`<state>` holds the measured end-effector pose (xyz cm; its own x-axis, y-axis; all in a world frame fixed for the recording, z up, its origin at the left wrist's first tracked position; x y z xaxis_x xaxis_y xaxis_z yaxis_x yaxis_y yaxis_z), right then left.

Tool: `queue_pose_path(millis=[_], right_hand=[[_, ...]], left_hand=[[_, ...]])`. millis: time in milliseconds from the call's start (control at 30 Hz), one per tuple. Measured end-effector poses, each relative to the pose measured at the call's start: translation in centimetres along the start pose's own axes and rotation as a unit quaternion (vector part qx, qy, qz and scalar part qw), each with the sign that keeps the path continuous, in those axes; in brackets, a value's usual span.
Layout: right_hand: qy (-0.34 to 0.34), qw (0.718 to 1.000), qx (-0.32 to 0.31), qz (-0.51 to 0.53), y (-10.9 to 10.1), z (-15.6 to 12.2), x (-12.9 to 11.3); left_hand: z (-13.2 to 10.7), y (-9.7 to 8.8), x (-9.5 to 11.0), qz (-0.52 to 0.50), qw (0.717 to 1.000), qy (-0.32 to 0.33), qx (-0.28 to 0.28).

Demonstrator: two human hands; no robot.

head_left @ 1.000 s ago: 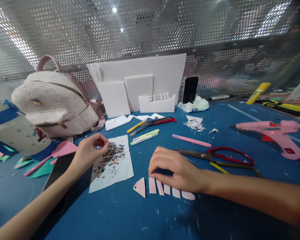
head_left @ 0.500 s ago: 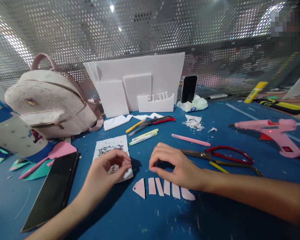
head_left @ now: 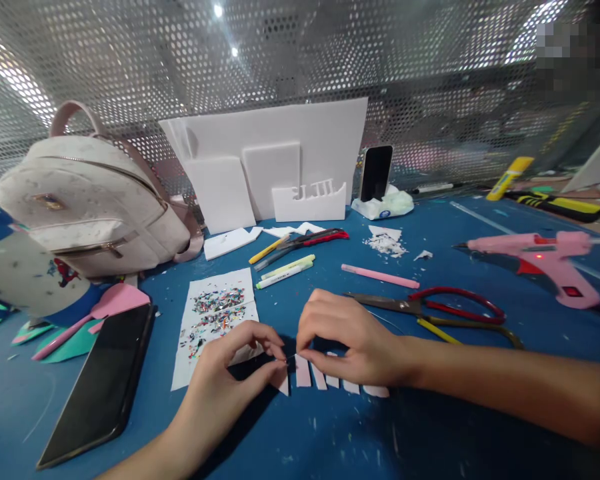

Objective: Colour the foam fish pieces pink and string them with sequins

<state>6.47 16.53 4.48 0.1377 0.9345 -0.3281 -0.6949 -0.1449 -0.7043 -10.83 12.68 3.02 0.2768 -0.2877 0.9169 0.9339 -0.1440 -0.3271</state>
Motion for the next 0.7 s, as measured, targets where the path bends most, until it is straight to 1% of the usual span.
queue_pose_path(millis=[133, 467, 700], right_hand=[[-0.002, 1.0, -0.003, -0.008, 0.17, -0.11, 0.06], [-0.005, 1.0, -0.017, -0.018, 0.31, 0.04, -0.01], [-0.015, 0.999, -0.037, -0.033, 0.78, -0.14, 0.05]], left_hand=[[0.04, 0.04, -0.11, -0.003, 1.0, -0.008, 0.001], [0.21, 0.14, 0.12, -0.007, 1.0, 0.013, -0.002], [0.12, 0.67, -0.04, -0.021, 1.0, -0.004, -0.017]])
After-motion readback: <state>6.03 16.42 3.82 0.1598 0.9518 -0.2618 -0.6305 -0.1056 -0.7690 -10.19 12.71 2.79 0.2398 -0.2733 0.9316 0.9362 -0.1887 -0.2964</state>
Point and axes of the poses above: each hand's wrist, its own z-axis towards the middle knuckle, its own y-axis out of the palm, x = y × z, the point moved 5 cm from there along z, towards the middle knuckle, and after that the axes turned 8 degrees about -z, right-handed, at the moved point
